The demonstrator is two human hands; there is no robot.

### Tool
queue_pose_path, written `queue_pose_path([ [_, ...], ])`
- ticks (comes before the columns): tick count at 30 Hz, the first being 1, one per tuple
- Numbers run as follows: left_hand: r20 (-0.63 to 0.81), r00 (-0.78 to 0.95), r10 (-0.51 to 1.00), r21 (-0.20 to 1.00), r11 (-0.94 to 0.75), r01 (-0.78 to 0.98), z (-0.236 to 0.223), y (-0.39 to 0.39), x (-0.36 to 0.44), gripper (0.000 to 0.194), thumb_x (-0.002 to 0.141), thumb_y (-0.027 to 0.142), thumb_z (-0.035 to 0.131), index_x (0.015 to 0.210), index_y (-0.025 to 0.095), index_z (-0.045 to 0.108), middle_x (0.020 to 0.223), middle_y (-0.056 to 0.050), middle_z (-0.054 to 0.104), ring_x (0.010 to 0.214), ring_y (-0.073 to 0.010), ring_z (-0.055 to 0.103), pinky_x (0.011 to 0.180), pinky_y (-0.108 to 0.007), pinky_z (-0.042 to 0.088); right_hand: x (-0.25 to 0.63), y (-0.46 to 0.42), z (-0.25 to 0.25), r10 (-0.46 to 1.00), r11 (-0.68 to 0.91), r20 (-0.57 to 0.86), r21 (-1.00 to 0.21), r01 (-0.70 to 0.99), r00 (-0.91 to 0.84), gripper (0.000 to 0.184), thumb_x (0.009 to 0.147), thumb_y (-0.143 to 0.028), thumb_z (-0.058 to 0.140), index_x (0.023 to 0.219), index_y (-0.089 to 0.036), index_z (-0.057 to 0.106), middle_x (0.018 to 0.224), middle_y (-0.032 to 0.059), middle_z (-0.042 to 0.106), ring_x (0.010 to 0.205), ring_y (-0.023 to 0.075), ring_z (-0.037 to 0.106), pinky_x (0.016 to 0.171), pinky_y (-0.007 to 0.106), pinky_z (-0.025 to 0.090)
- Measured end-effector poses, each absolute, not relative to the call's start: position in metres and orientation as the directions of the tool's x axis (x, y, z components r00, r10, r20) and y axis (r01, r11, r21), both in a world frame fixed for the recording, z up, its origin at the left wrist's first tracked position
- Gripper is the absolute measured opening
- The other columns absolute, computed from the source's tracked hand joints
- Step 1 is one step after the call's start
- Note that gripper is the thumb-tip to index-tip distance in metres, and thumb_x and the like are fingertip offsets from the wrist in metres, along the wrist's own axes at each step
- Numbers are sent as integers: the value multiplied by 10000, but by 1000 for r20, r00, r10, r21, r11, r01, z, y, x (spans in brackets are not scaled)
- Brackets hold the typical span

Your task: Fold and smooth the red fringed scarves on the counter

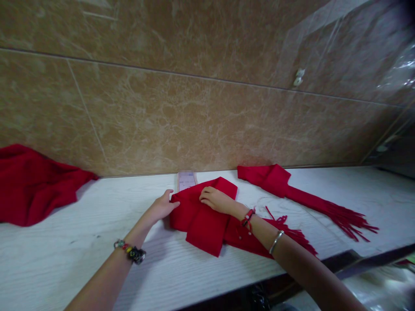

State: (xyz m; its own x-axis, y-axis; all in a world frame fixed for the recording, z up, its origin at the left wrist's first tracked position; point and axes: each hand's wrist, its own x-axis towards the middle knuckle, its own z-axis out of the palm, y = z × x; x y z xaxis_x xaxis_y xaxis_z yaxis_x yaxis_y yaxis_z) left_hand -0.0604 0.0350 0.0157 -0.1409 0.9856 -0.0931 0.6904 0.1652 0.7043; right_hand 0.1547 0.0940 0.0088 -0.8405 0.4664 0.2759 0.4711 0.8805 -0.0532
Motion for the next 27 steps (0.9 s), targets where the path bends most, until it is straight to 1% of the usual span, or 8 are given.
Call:
queue_pose_path([
  [4, -1, -131, 991, 480, 116, 869, 17, 31, -54, 623, 779, 240, 468, 1348, 138, 236, 1041, -146, 600, 945, -227, 588, 804, -314, 433, 160, 95, 6, 485, 871, 283, -72, 486, -827, 351, 894, -297, 367, 1160, -127, 519, 1168, 131, 533, 1075, 195, 481, 927, 345, 381],
  [7, 209, -43, 977, 228, -5, 974, 20, 21, -39, 555, 785, 140, 407, 1330, 179, 308, 1323, -167, 386, 1200, -257, 398, 916, -372, 368, 165, 98, 3, 498, 862, 258, -46, 505, -828, 431, 899, -343, 335, 1271, -145, 419, 1325, 150, 398, 1203, 232, 374, 964, 407, 344],
  [9, 240, 125, 963, 111, -155, 982, 18, 14, -31, 492, 804, 131, 370, 1291, 192, 386, 1416, -123, 262, 1294, -255, 233, 988, -419, 286, 167, 100, 1, 495, 863, 208, -6, 505, -844, 447, 906, -343, 306, 1309, -160, 370, 1380, 146, 319, 1260, 254, 289, 981, 455, 308],
  [12, 73, 257, 964, 125, -264, 956, 14, 7, -25, 435, 845, 246, 349, 1273, 205, 416, 1406, -91, 295, 1307, -259, 194, 1011, -495, 217, 167, 104, -3, 495, 865, 105, 31, 500, -863, 447, 919, -323, 260, 1329, -163, 335, 1383, 128, 321, 1288, 247, 234, 1014, 476, 245],
  [18, -66, 154, 986, 132, -145, 981, 13, 0, -25, 488, 830, 280, 348, 1304, 168, 367, 1399, -127, 276, 1285, -291, 246, 969, -568, 228, 170, 108, -2, 644, 764, 72, -14, 645, -761, 546, 898, -445, 253, 1366, -164, 253, 1411, 150, 238, 1285, 272, 232, 1002, 490, 256],
  [21, 0, 147, 989, 75, -147, 986, 14, -3, -18, 485, 820, 213, 340, 1295, 127, 382, 1395, -142, 281, 1289, -289, 237, 987, -558, 202, 177, 110, -3, 671, 740, 126, -50, 671, -731, 584, 894, -454, 246, 1374, -122, 220, 1413, 149, 234, 1298, 264, 195, 1021, 482, 227],
  [24, 141, 343, 929, 38, -352, 935, 10, -1, -13, 490, 813, 135, 307, 1297, 151, 380, 1404, -105, 285, 1303, -244, 215, 1025, -503, 163, 183, 113, -6, 674, 738, 121, -67, 671, -729, 560, 895, -444, 247, 1355, -127, 276, 1396, 128, 291, 1302, 248, 189, 1033, 479, 202],
  [27, 167, 465, 870, 78, -482, 873, 5, 8, -14, 460, 851, 160, 271, 1297, 196, 378, 1362, -79, 381, 1259, -207, 316, 1003, -435, 227, 184, 115, -7, 664, 748, 97, -51, 662, -742, 532, 894, -434, 261, 1330, -139, 336, 1372, 120, 344, 1292, 247, 223, 1030, 478, 204],
])
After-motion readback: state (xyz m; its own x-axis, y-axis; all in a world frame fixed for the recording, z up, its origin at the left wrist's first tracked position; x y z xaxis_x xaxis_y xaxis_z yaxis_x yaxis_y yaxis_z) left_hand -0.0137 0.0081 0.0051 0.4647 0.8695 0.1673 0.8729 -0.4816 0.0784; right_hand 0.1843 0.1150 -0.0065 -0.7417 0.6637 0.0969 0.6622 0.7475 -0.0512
